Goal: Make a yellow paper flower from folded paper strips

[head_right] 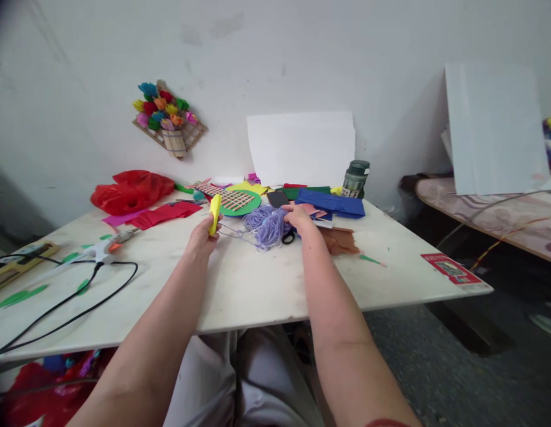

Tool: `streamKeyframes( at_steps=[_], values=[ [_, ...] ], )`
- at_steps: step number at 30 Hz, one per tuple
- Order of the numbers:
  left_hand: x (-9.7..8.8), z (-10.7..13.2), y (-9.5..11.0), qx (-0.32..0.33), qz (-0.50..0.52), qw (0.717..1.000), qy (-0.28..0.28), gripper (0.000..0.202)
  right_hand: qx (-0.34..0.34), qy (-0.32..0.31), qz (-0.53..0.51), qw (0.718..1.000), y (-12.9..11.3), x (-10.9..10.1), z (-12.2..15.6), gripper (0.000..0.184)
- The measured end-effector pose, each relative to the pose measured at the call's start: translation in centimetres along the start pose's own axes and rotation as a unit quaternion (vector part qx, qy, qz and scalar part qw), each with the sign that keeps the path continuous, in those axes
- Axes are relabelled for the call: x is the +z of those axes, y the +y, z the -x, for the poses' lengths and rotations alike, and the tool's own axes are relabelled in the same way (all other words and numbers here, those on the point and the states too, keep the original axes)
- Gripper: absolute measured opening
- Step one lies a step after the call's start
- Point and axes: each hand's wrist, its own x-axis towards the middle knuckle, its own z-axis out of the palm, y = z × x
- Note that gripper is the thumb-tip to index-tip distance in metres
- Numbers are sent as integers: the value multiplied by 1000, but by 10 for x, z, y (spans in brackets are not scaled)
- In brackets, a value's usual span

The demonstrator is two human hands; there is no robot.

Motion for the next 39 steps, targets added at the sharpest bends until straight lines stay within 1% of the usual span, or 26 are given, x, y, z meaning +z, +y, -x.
streamKeyframes(
  at_steps=[1, 3, 5, 6, 7, 9, 11, 13, 14, 15, 17, 19, 22, 24, 26, 27, 29, 30, 31, 32, 33, 35, 36, 37, 39],
  values=[
    [0, 1, 0, -4, -5, 1000, -12, 22, 2, 5, 14, 1000, -2, -2, 0, 43],
    [0, 4, 0, -10, -18, 999, -45, 25, -14, 64, 55, 996, -7, -5, -1, 38],
    [2, 6, -2, -13, -40, 996, -80, 29, -68, 140, 61, 986, -16, -4, -1, 36],
    [3, 8, -3, -15, -57, 994, -95, 30, -105, 159, 42, 981, -20, -2, 0, 36],
    [5, 9, -4, -18, -76, 991, -107, 31, -139, 159, 13, 977, -25, 2, 2, 38],
    [7, 10, -6, -29, -124, 983, -131, 34, -177, 122, -18, 976, -32, 13, 10, 40],
    [8, 10, -8, -36, -167, 974, -147, 38, -201, 63, 23, 977, -37, 25, 19, 35],
    [6, 9, -9, -29, -197, 970, -139, 41, -210, 31, 114, 971, -38, 35, 28, 31],
    [5, 8, -9, -21, -210, 970, -123, 41, -184, 22, 166, 968, -37, 39, 31, 30],
    [3, 7, -9, -12, -224, 969, -102, 42, -155, -1, 216, 964, -35, 40, 33, 29],
    [0, 5, -8, 5, -248, 967, -58, 42, -104, -31, 282, 953, -30, 39, 34, 26],
    [-2, 2, -8, 16, -265, 964, -27, 43, -78, -32, 308, 948, -24, 34, 31, 24],
    [-4, -1, -9, 25, -289, 957, 5, 43, -74, -37, 320, 944, -17, 23, 27, 28],
    [-5, -4, -11, 36, -298, 954, 20, 42, -75, -43, 322, 943, -17, 18, 28, 29],
    [-6, -7, -14, 51, -283, 958, 18, 40, -86, -21, 316, 945, -21, 15, 30, 27],
    [-6, -8, -15, 57, -267, 962, 10, 39, -96, 7, 308, 947, -24, 14, 31, 26],
    [-4, -9, -18, 57, -218, 974, -11, 36, -120, 86, 278, 949, -32, 14, 31, 28],
    [-1, -8, -19, 46, -188, 981, -19, 33, -131, 121, 264, 948, -36, 15, 29, 29],
    [3, -6, -20, 26, -156, 987, -27, 30, -144, 141, 252, 947, -39, 16, 27, 30],
    [7, -3, -21, -4, -123, 992, -38, 27, -155, 145, 244, 946, -42, 18, 23, 31],
    [11, 0, -22, -50, -91, 993, -60, 25, -166, 134, 240, 947, -45, 20, 18, 32],
    [18, 7, -22, -142, -52, 978, -146, 26, -172, 84, 246, 950, -48, 27, 8, 32],
    [19, 10, -22, -164, -51, 970, -169, 27, -176, 58, 253, 950, -49, 31, 3, 32],
    [20, 11, -21, -176, -62, 967, -174, 27, -179, 34, 267, 946, -50, 35, -2, 32],
    [18, 11, -18, -157, -104, 973, -133, 27, -182, -4, 302, 936, -50, 42, -9, 31]
  ],
)
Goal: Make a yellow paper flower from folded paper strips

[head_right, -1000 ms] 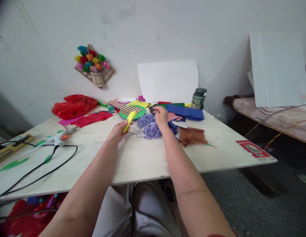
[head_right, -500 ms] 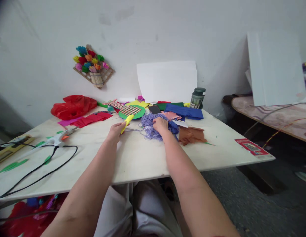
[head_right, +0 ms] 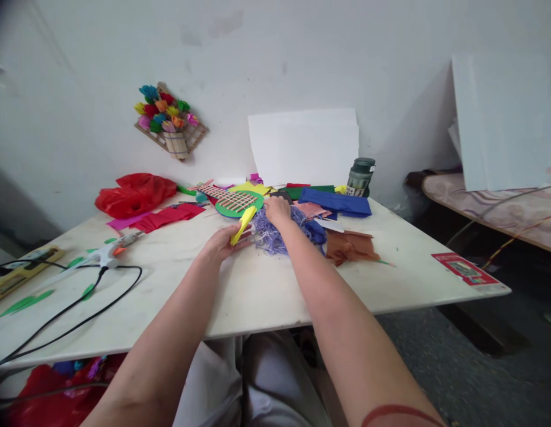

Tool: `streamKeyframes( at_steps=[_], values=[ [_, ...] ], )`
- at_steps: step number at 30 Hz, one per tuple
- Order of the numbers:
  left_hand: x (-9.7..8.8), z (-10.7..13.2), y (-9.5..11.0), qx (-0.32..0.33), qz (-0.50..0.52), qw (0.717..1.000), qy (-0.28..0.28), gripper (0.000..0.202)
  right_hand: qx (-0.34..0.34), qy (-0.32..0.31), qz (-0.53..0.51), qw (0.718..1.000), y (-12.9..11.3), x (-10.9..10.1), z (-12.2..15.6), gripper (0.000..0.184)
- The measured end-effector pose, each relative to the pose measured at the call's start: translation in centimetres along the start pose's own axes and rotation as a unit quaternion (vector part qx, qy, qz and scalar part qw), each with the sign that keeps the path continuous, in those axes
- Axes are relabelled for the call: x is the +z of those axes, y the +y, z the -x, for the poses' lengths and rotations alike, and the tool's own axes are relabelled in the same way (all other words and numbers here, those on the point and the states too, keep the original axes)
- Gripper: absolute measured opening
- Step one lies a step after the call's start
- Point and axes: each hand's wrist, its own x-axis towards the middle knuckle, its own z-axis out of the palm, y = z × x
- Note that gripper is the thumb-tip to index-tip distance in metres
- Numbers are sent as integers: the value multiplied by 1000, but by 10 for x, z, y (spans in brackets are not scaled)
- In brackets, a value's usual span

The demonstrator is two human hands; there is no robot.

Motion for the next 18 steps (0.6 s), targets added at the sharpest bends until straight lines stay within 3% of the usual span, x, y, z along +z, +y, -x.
streamKeyframes(
  at_steps=[3, 6, 14, 18],
  values=[
    [-8, -3, 3, 39, -44, 995, 84, 26, -17, -40, 36, 998, -2, 8, -7, 31],
    [-12, -7, 5, 69, -50, 987, 134, 28, -12, -65, 50, 997, -1, 11, -11, 27],
    [-10, -11, 2, 139, -36, 977, 161, 33, 32, -7, 11, 999, 7, 10, -10, 24],
    [-10, -9, 1, 150, -37, 976, 154, 35, 28, -28, 10, 999, 4, 9, -14, 28]
  ],
)
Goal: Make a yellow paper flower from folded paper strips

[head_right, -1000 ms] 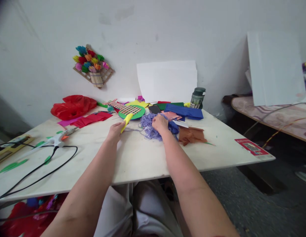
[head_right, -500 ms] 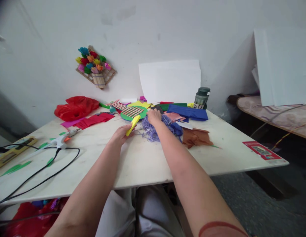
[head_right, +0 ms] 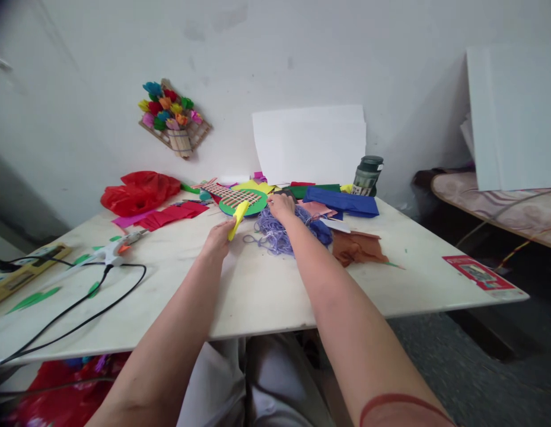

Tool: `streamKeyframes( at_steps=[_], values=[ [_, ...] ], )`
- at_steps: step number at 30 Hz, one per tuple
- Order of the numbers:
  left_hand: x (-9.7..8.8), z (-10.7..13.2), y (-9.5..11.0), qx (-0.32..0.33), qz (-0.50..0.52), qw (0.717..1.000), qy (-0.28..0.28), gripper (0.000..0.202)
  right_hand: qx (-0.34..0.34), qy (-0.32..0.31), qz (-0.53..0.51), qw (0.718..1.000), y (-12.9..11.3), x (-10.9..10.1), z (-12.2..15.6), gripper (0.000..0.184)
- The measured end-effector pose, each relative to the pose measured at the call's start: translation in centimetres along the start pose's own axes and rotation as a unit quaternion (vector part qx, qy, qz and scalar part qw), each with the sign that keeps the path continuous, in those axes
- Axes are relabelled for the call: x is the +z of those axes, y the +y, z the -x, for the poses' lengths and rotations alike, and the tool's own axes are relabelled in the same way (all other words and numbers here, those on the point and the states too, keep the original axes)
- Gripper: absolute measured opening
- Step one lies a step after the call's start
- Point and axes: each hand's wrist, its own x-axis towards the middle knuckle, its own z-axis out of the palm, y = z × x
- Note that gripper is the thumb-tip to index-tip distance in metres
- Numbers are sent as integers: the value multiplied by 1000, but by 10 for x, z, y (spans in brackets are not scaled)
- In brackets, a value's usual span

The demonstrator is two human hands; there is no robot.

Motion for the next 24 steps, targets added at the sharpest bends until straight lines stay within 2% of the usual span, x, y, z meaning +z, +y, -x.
streamKeyframes(
  at_steps=[4, 6, 11, 15, 17, 18, 20, 22, 24],
  values=[
    [0, 2, 0, -4, 4, 1000, -17, 37, -44, -61, 40, 996, -4, 4, -3, 30],
    [0, 3, 0, -3, 2, 1000, -14, 37, -34, -62, 44, 997, -4, 8, -3, 27],
    [0, 1, 0, 0, 11, 1000, -21, 36, 1, 7, 6, 1000, 0, 13, 1, 21],
    [0, -2, 3, -3, 19, 1000, 4, 35, 8, 95, -113, 989, -4, -3, -1, 20],
    [-1, -1, 7, -2, 39, 999, 5, 34, 16, 120, -252, 960, -12, -17, -4, 22],
    [-1, 0, 10, 4, 59, 998, 1, 33, 14, 111, -342, 933, -17, -26, -4, 24],
    [-2, 4, 16, 31, 108, 993, -36, 32, 4, 78, -507, 859, -32, -42, -1, 28],
    [-3, 8, 22, 55, 144, 984, -91, 33, -18, 36, -602, 797, -47, -54, 6, 27],
    [-4, 12, 28, 63, 155, 978, -122, 33, -31, -7, -648, 761, -62, -59, 17, 28]
  ],
)
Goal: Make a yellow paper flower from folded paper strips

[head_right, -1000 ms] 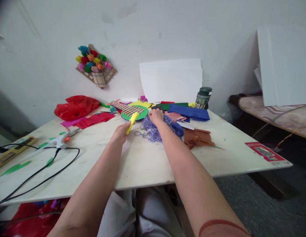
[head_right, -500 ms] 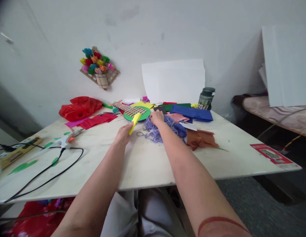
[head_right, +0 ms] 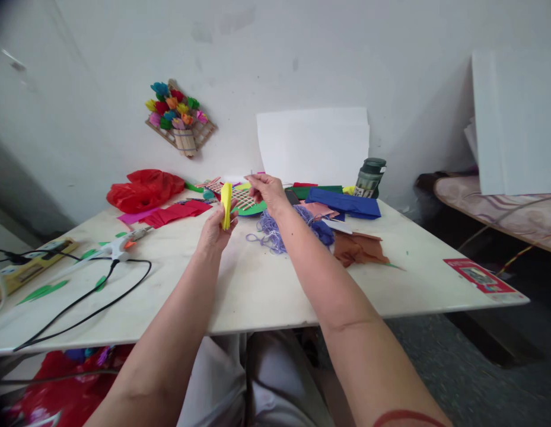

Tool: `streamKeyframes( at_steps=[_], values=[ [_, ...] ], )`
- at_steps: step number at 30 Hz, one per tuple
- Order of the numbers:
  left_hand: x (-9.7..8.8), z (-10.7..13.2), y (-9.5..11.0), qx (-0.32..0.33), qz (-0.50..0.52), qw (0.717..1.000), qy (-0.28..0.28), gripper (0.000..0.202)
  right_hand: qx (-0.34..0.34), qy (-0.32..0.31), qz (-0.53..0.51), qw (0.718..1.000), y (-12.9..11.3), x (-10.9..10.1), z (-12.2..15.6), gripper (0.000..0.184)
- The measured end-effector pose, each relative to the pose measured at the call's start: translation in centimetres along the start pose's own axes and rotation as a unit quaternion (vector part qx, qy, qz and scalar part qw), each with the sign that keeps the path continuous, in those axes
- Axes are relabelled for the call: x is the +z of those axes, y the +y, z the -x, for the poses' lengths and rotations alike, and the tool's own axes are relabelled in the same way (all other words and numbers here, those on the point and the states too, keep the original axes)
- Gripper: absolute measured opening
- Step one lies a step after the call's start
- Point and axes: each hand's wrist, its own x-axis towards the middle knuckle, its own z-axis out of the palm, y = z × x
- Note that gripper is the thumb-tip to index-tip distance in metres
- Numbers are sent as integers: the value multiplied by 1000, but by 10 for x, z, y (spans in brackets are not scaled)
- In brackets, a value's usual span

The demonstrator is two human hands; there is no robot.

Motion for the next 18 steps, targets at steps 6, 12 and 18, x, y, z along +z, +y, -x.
streamKeyframes(
  at_steps=[6, 12, 18],
  values=[
    [-10, 1, 19, -3, 2, 1000, 2, 29, 26, -79, -31, 996, 17, 29, 24, 29],
    [-28, 11, 15, -40, 14, 999, 28, 23, 37, -47, 36, 998, 51, 35, 39, 26],
    [-26, 18, -1, -138, 41, 988, 53, 8, 42, -69, 30, 996, 69, 36, 47, 30]
  ],
)
